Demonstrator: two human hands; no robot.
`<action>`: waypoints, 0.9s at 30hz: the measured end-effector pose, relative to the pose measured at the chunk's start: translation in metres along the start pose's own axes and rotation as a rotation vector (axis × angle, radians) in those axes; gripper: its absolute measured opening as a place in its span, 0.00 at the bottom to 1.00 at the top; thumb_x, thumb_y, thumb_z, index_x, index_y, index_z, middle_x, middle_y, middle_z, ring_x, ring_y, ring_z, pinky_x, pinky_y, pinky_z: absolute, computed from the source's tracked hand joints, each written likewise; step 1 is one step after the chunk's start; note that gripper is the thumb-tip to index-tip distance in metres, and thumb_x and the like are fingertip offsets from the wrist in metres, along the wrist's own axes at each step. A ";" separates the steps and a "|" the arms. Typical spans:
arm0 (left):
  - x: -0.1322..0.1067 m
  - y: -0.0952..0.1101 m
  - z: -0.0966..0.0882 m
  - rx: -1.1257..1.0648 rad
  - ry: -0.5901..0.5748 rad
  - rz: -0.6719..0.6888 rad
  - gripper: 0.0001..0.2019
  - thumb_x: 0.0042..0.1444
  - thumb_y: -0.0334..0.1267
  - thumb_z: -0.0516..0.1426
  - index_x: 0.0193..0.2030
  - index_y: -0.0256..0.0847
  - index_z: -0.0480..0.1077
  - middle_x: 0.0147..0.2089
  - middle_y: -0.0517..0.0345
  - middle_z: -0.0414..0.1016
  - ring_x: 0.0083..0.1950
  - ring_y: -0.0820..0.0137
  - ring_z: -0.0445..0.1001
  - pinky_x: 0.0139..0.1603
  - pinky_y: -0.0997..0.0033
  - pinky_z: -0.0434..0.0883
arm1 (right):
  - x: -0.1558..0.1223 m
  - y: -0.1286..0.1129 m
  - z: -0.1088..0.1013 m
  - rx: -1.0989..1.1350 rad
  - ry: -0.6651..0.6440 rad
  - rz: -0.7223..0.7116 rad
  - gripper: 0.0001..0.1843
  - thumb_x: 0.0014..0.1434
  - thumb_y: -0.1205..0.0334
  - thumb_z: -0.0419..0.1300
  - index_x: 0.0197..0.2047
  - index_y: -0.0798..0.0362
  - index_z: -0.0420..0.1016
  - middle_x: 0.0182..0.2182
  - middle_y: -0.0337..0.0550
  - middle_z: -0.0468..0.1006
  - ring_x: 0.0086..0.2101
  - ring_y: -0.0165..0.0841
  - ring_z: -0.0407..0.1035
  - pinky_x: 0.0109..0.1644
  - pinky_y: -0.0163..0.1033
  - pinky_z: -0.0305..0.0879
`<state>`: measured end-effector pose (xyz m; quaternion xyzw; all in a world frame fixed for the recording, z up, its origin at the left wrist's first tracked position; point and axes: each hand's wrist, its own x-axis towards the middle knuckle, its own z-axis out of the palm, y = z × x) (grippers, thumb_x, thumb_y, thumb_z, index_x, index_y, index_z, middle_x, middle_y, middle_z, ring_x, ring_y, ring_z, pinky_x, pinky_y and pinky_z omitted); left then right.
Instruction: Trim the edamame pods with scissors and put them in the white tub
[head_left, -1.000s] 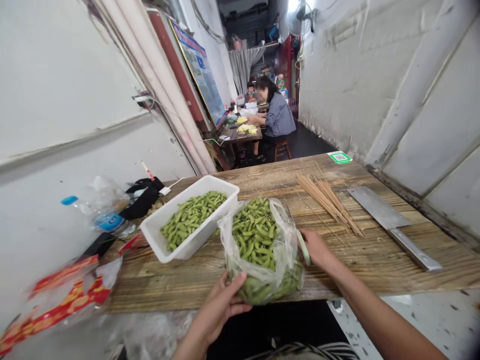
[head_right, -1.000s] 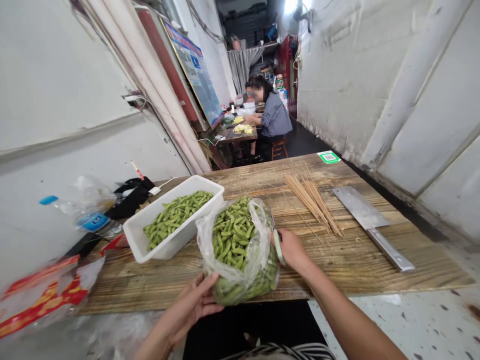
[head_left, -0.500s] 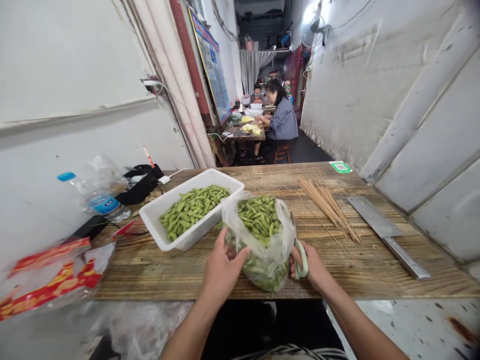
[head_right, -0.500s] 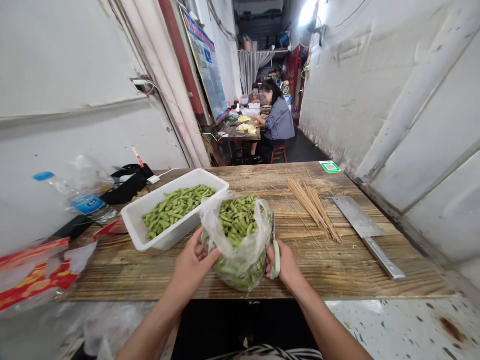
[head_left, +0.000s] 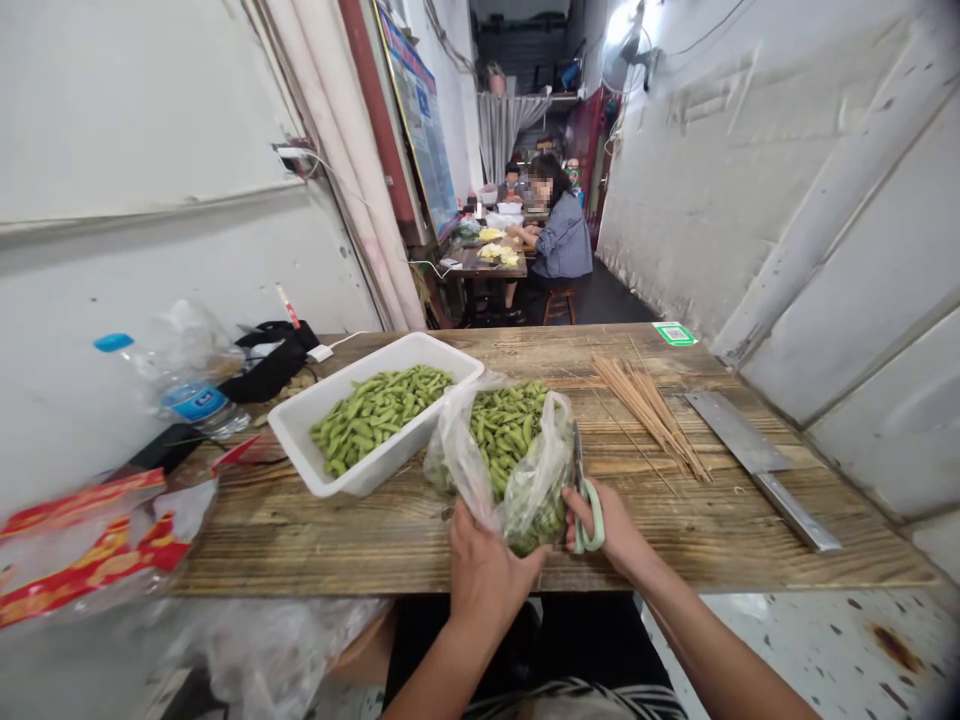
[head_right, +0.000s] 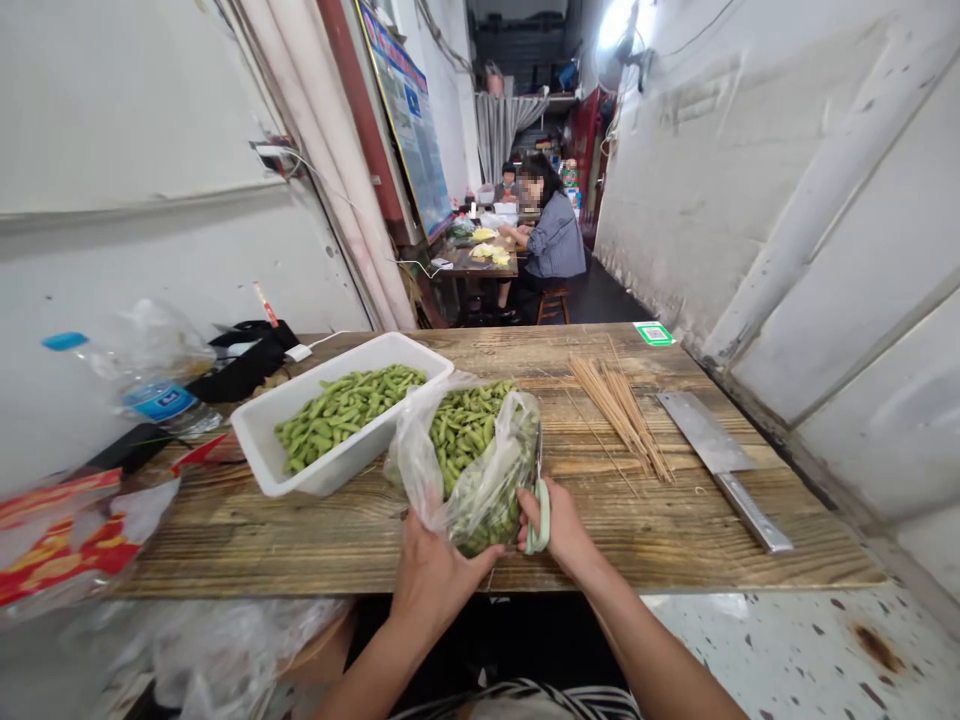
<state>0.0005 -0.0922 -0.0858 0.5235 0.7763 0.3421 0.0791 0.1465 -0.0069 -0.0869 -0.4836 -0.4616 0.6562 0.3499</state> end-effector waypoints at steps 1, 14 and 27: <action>0.005 0.006 0.005 0.000 0.010 0.026 0.51 0.38 0.42 0.66 0.68 0.31 0.48 0.64 0.29 0.56 0.66 0.39 0.55 0.62 0.42 0.60 | -0.001 0.000 0.001 0.000 -0.011 -0.001 0.23 0.45 0.44 0.66 0.31 0.51 0.60 0.17 0.29 0.68 0.13 0.26 0.63 0.15 0.32 0.66; 0.050 0.016 -0.039 -0.156 0.081 0.048 0.37 0.46 0.36 0.60 0.65 0.41 0.57 0.62 0.45 0.65 0.64 0.54 0.63 0.65 0.54 0.59 | -0.015 -0.001 -0.031 0.085 -0.099 0.019 0.24 0.48 0.44 0.64 0.41 0.51 0.66 0.18 0.28 0.67 0.15 0.27 0.62 0.16 0.33 0.64; 0.026 0.046 -0.064 0.250 0.159 0.717 0.27 0.55 0.41 0.59 0.61 0.39 0.61 0.62 0.41 0.64 0.66 0.52 0.58 0.66 0.48 0.54 | -0.007 -0.014 -0.049 0.094 -0.011 -0.010 0.23 0.54 0.40 0.60 0.30 0.52 0.64 0.18 0.32 0.69 0.14 0.26 0.63 0.16 0.32 0.65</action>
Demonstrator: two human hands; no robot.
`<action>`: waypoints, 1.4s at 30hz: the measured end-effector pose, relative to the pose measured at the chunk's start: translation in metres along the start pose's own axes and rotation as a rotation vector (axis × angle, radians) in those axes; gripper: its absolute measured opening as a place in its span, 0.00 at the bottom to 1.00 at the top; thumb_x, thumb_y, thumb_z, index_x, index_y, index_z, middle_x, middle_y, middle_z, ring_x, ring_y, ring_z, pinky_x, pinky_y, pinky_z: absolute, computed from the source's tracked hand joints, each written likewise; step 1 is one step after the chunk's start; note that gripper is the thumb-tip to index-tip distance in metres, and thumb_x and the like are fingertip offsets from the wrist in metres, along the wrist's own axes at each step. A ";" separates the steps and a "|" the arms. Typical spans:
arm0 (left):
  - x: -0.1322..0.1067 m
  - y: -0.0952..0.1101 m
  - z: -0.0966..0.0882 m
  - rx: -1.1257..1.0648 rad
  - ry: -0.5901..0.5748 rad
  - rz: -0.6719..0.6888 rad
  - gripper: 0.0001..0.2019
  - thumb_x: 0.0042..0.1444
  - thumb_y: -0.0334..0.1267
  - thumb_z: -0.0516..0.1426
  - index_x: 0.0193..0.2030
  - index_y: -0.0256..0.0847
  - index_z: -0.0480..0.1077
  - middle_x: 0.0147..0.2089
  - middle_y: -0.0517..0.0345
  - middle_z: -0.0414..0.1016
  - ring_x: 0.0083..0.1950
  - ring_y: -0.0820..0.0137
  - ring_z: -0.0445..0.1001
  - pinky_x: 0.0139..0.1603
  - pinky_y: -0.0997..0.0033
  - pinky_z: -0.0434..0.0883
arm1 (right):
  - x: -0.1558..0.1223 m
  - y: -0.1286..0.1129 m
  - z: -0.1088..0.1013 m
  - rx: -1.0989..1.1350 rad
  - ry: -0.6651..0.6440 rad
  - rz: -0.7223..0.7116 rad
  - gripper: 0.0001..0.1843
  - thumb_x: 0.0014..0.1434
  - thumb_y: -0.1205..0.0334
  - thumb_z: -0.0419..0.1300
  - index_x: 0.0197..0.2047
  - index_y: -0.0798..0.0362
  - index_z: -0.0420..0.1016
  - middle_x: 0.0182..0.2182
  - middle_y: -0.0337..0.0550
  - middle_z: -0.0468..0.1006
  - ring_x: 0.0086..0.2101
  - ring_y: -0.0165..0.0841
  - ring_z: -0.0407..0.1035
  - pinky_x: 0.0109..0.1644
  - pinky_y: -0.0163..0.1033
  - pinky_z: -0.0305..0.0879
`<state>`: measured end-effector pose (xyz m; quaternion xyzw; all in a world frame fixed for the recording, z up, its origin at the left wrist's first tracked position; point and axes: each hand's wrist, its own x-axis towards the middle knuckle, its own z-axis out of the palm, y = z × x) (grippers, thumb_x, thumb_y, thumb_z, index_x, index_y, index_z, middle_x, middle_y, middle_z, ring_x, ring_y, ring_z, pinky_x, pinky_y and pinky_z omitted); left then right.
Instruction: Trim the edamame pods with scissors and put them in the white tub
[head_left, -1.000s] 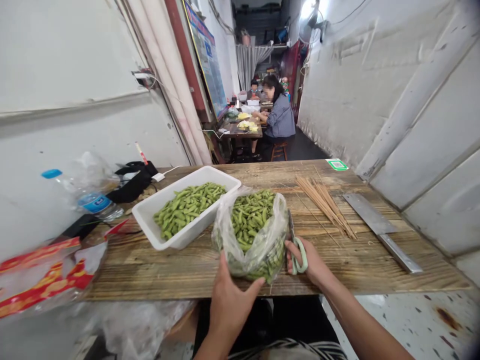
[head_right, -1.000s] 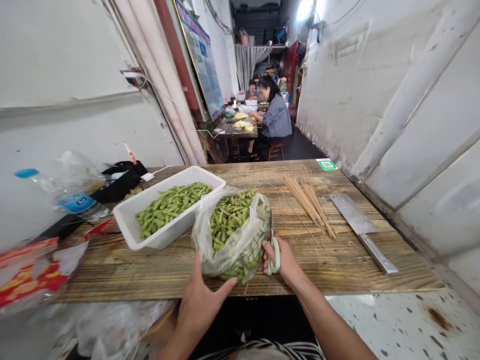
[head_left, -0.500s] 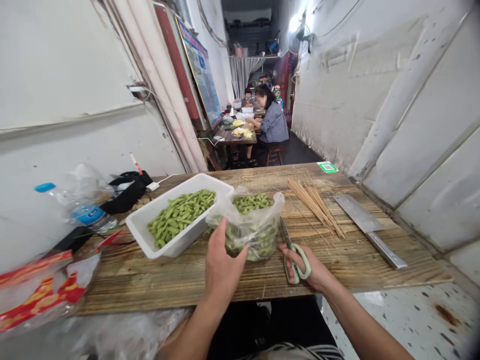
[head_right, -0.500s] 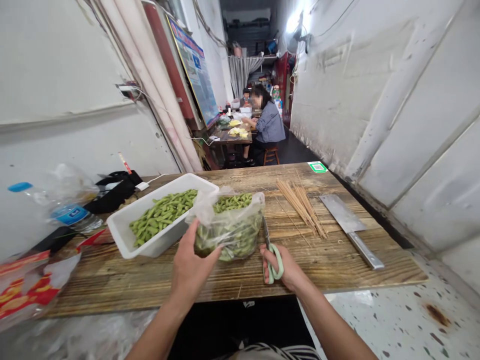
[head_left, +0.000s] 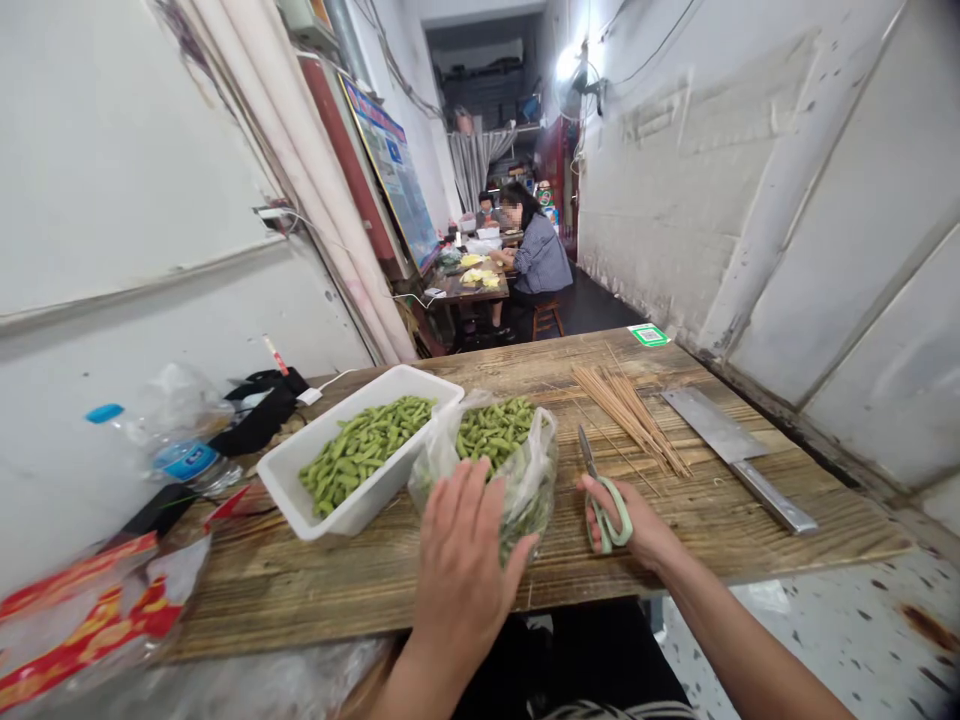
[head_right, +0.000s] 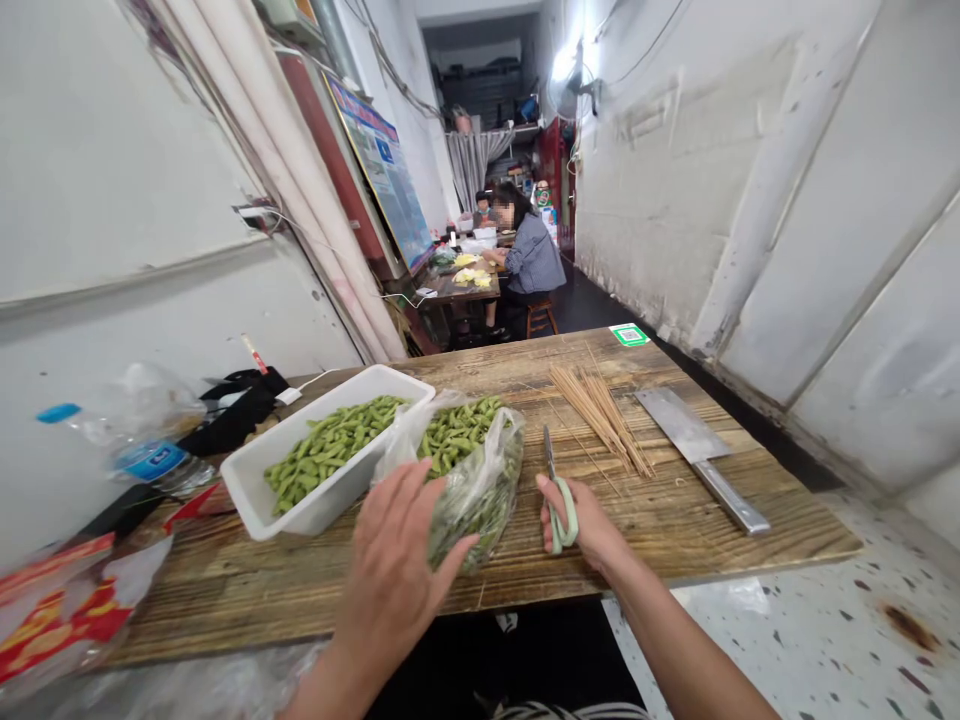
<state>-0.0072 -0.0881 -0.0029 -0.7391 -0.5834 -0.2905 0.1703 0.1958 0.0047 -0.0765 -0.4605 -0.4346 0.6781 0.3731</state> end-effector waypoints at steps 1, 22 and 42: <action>0.003 0.003 0.007 0.028 -0.058 0.031 0.28 0.55 0.40 0.59 0.62 0.38 0.60 0.60 0.42 0.67 0.63 0.53 0.62 0.66 0.47 0.54 | 0.001 -0.002 0.002 -0.004 -0.009 -0.001 0.23 0.54 0.40 0.60 0.30 0.52 0.64 0.18 0.32 0.69 0.14 0.26 0.64 0.16 0.32 0.65; -0.032 0.003 0.050 -0.023 0.134 0.042 0.14 0.60 0.26 0.49 0.44 0.37 0.75 0.29 0.55 0.66 0.31 0.69 0.66 0.31 0.71 0.66 | 0.065 -0.038 0.057 -0.185 0.031 -0.124 0.08 0.57 0.62 0.63 0.33 0.60 0.72 0.26 0.37 0.74 0.24 0.26 0.67 0.27 0.31 0.65; -0.061 -0.019 0.021 -0.136 0.080 0.167 0.18 0.57 0.27 0.54 0.55 0.40 0.67 0.51 0.47 0.76 0.56 0.61 0.71 0.59 0.58 0.66 | 0.008 -0.015 0.001 -0.188 0.042 -0.146 0.25 0.44 0.49 0.68 0.40 0.53 0.66 0.13 0.26 0.65 0.14 0.26 0.60 0.17 0.31 0.63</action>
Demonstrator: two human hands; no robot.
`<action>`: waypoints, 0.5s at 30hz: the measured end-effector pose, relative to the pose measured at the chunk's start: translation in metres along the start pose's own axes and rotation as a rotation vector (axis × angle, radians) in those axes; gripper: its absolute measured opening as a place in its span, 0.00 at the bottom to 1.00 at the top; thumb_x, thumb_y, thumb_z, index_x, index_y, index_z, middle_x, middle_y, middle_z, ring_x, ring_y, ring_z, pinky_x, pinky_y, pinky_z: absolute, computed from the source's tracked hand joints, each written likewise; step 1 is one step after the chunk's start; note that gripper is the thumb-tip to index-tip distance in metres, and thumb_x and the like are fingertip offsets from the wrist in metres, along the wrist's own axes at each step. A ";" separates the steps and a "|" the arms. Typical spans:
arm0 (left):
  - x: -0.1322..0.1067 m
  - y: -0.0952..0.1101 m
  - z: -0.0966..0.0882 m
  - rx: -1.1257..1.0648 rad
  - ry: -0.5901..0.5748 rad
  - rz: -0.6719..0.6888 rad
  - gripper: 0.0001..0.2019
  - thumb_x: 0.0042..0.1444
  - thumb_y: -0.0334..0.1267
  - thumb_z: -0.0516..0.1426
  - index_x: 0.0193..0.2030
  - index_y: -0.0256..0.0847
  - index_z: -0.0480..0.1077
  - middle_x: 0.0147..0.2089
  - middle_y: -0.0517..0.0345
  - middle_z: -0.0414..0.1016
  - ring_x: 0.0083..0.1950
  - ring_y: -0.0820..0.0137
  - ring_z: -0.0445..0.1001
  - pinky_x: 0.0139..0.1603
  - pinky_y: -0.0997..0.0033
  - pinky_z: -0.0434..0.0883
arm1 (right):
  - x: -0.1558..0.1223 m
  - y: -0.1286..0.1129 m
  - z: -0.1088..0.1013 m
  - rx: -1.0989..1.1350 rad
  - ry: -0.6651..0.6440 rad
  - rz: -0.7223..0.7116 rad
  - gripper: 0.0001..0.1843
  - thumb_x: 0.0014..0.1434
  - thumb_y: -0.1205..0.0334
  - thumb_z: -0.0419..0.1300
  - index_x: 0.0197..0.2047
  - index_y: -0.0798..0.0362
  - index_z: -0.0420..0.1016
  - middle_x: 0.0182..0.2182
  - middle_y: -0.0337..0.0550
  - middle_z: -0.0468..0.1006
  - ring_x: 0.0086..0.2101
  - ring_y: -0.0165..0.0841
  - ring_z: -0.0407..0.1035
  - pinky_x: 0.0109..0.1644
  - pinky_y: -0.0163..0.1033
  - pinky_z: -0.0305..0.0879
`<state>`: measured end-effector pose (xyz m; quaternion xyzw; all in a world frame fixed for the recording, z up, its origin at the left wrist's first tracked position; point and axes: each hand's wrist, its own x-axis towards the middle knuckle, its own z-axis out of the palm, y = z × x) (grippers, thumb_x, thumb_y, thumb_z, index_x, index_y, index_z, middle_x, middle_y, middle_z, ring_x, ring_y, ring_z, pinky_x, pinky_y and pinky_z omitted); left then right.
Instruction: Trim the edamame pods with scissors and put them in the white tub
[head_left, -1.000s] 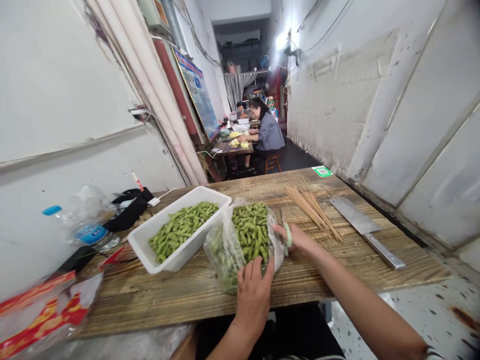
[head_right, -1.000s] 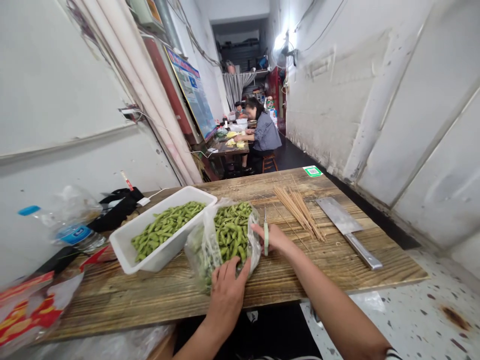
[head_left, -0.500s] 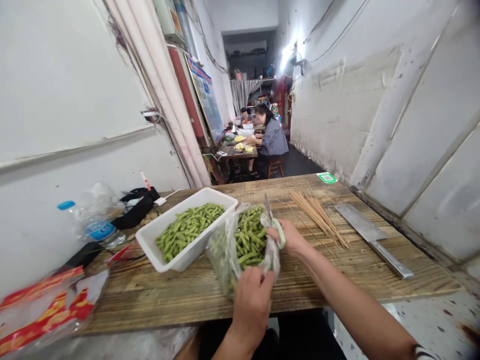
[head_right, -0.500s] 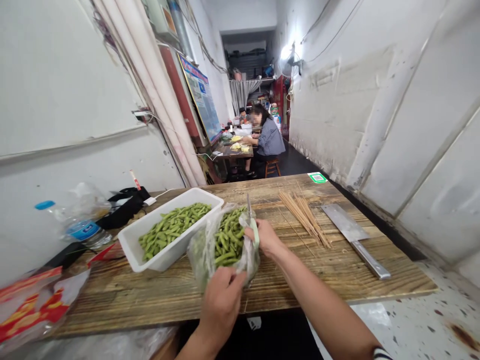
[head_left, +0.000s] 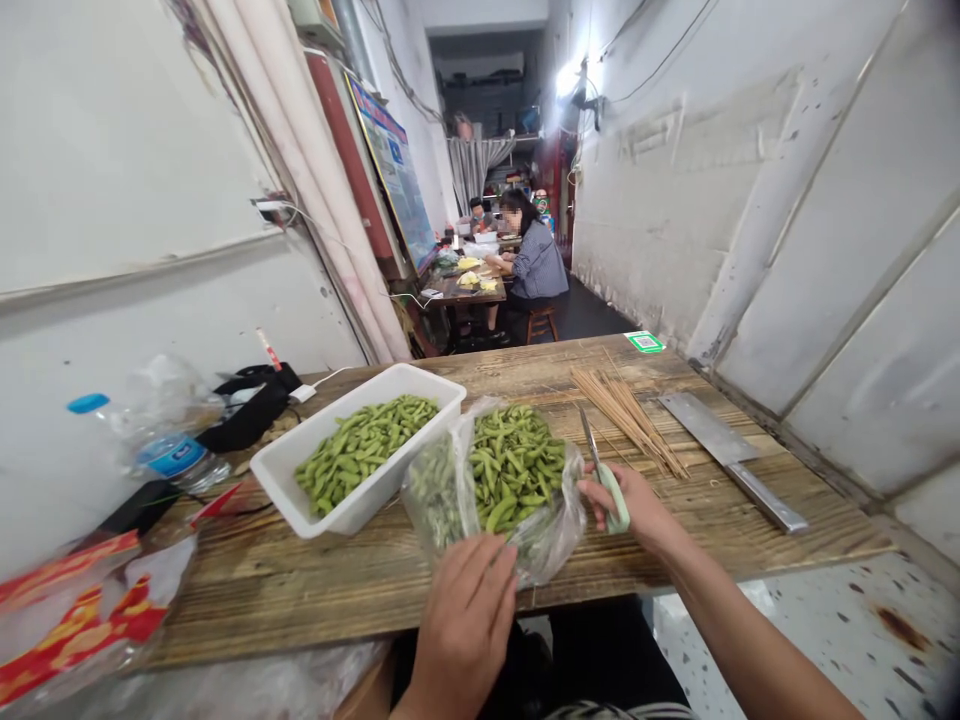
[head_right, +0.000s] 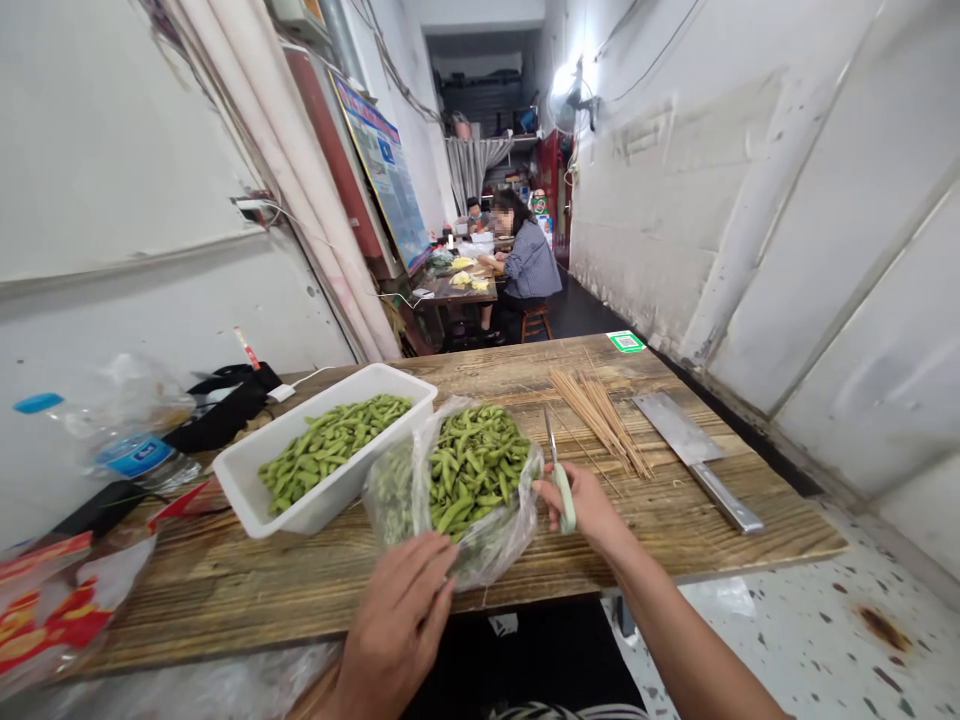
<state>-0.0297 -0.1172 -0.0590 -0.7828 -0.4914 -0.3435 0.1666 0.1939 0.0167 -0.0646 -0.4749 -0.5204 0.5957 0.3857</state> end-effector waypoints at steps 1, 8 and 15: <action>0.004 -0.003 0.001 0.035 -0.013 -0.038 0.20 0.57 0.30 0.56 0.57 0.40 0.66 0.53 0.46 0.75 0.57 0.59 0.70 0.60 0.55 0.65 | -0.002 -0.004 0.002 -0.007 0.004 -0.012 0.26 0.44 0.49 0.68 0.41 0.54 0.67 0.13 0.26 0.65 0.14 0.26 0.60 0.17 0.31 0.63; -0.010 -0.026 0.017 0.225 -0.156 -0.385 0.32 0.57 0.45 0.56 0.65 0.33 0.55 0.59 0.35 0.69 0.60 0.49 0.67 0.54 0.48 0.68 | -0.030 -0.021 0.008 -0.042 -0.047 0.006 0.31 0.46 0.44 0.68 0.46 0.56 0.67 0.15 0.26 0.62 0.14 0.25 0.59 0.16 0.31 0.60; 0.006 -0.023 -0.008 0.142 -0.095 -0.283 0.16 0.58 0.41 0.57 0.52 0.38 0.70 0.48 0.44 0.76 0.49 0.57 0.73 0.51 0.56 0.69 | -0.076 -0.020 0.009 0.117 -0.505 0.054 0.31 0.51 0.44 0.66 0.50 0.54 0.64 0.26 0.34 0.67 0.23 0.27 0.67 0.29 0.33 0.64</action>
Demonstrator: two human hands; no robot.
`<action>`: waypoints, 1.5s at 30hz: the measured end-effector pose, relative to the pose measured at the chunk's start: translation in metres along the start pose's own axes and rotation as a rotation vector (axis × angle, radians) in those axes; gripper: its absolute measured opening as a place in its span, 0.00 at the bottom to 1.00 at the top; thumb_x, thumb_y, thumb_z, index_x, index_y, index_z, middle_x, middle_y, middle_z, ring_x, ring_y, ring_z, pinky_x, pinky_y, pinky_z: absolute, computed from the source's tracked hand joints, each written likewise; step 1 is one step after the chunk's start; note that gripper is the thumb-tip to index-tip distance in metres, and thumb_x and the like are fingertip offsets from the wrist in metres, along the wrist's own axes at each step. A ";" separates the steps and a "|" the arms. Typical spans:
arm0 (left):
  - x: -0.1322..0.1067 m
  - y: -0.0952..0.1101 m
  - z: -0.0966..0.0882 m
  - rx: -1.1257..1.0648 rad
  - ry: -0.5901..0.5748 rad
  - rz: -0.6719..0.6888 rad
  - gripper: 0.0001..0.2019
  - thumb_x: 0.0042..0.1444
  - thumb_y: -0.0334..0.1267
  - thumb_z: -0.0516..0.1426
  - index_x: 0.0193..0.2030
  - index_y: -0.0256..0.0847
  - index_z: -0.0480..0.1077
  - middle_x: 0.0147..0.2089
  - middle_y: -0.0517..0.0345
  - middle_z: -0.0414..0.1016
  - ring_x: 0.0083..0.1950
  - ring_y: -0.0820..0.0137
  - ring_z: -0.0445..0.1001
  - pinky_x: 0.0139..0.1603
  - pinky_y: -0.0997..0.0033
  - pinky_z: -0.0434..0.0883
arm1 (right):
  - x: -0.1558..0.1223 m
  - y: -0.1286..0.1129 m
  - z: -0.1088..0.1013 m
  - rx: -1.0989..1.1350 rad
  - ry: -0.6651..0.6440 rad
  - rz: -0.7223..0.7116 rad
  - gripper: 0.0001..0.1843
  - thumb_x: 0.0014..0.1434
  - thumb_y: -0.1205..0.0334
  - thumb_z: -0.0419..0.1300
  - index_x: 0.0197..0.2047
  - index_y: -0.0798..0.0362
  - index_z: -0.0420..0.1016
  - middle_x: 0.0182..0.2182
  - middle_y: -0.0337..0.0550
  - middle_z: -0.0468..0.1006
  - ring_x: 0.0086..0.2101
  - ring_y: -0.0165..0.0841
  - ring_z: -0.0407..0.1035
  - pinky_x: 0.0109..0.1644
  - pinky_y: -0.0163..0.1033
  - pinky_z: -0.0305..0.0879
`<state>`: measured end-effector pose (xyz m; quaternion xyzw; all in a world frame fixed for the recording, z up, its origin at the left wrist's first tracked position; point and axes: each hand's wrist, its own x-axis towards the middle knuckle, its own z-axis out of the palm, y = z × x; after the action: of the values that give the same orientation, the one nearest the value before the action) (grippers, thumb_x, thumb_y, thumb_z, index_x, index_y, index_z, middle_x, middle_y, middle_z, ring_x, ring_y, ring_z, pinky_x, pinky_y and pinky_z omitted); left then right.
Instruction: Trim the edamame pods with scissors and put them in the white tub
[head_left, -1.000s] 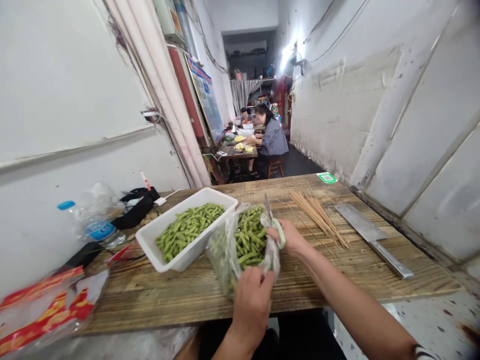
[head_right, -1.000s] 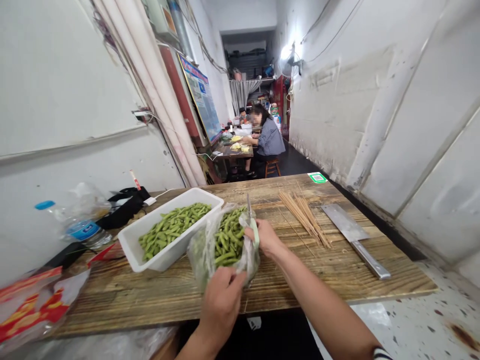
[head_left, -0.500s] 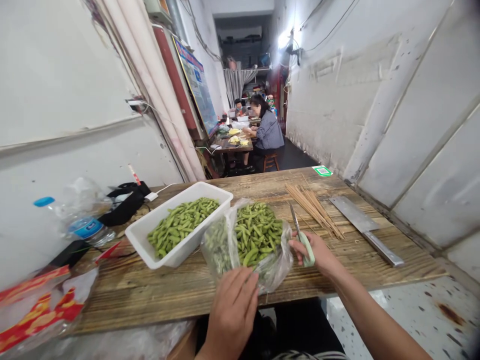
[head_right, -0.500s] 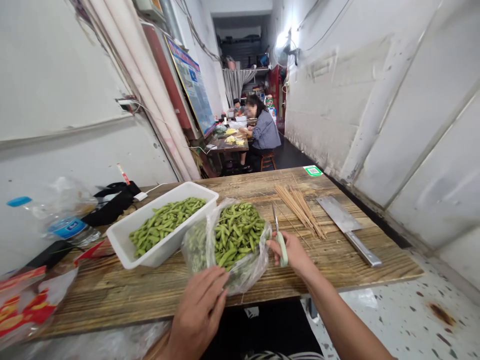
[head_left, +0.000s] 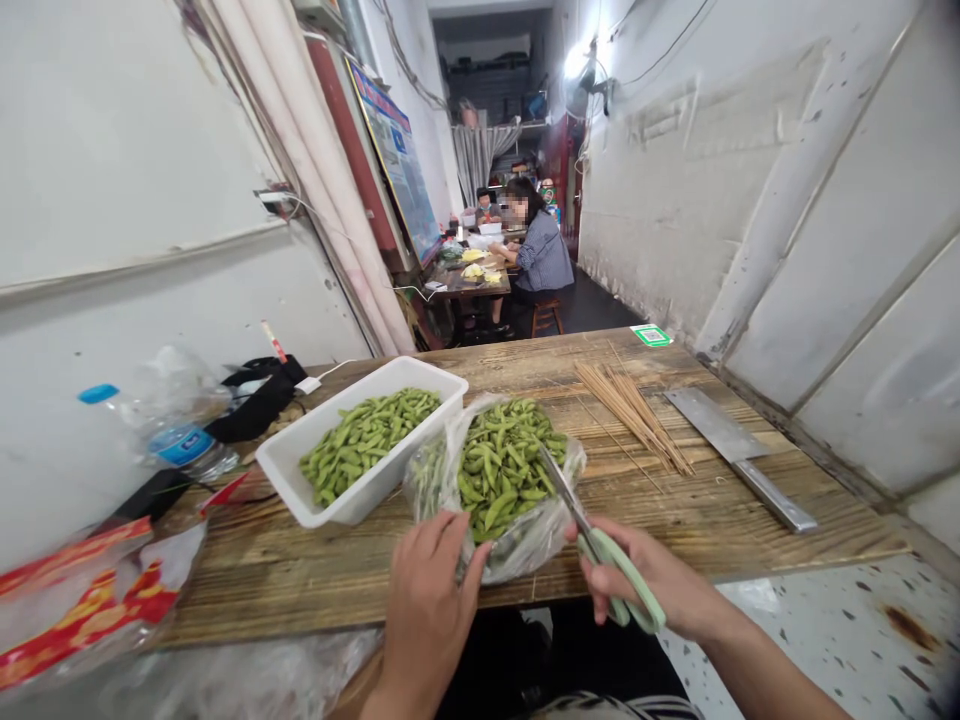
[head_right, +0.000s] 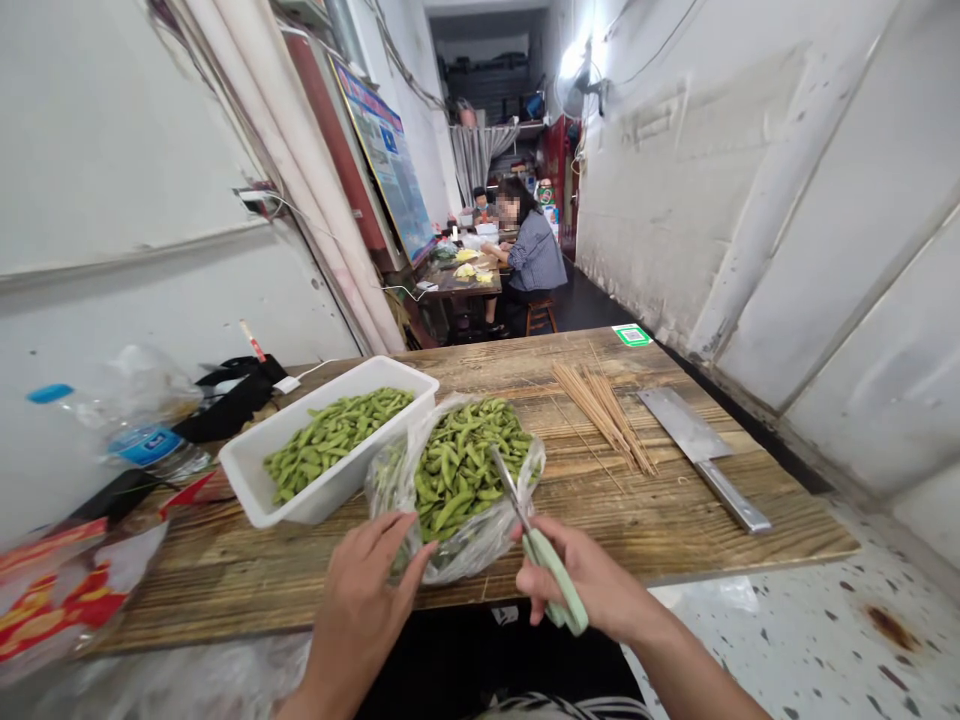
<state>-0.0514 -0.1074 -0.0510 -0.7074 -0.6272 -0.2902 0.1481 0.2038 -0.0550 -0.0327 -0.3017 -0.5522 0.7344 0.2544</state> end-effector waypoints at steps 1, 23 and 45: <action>0.008 0.006 -0.001 -0.018 -0.013 0.020 0.13 0.59 0.40 0.56 0.49 0.38 0.71 0.45 0.46 0.77 0.46 0.59 0.73 0.50 0.59 0.69 | -0.002 0.002 0.004 0.033 -0.048 -0.011 0.32 0.50 0.43 0.67 0.50 0.54 0.64 0.29 0.35 0.67 0.25 0.27 0.67 0.31 0.34 0.64; 0.061 0.040 0.005 -0.885 -0.210 -0.728 0.12 0.43 0.46 0.63 0.24 0.38 0.73 0.21 0.59 0.74 0.23 0.72 0.66 0.26 0.74 0.63 | 0.006 -0.001 0.022 -0.125 -0.041 0.045 0.31 0.54 0.35 0.58 0.45 0.55 0.63 0.20 0.30 0.63 0.19 0.23 0.58 0.20 0.27 0.53; 0.057 0.038 0.005 -1.168 -0.277 -0.918 0.19 0.38 0.50 0.66 0.25 0.36 0.70 0.21 0.61 0.73 0.16 0.78 0.63 0.15 0.79 0.60 | 0.022 0.003 0.028 -0.233 0.090 0.057 0.19 0.54 0.46 0.64 0.32 0.52 0.65 0.17 0.28 0.58 0.17 0.23 0.53 0.20 0.29 0.49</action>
<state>-0.0105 -0.0651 -0.0145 -0.3688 -0.6160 -0.5165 -0.4666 0.1678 -0.0587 -0.0334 -0.3775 -0.6131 0.6578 0.2211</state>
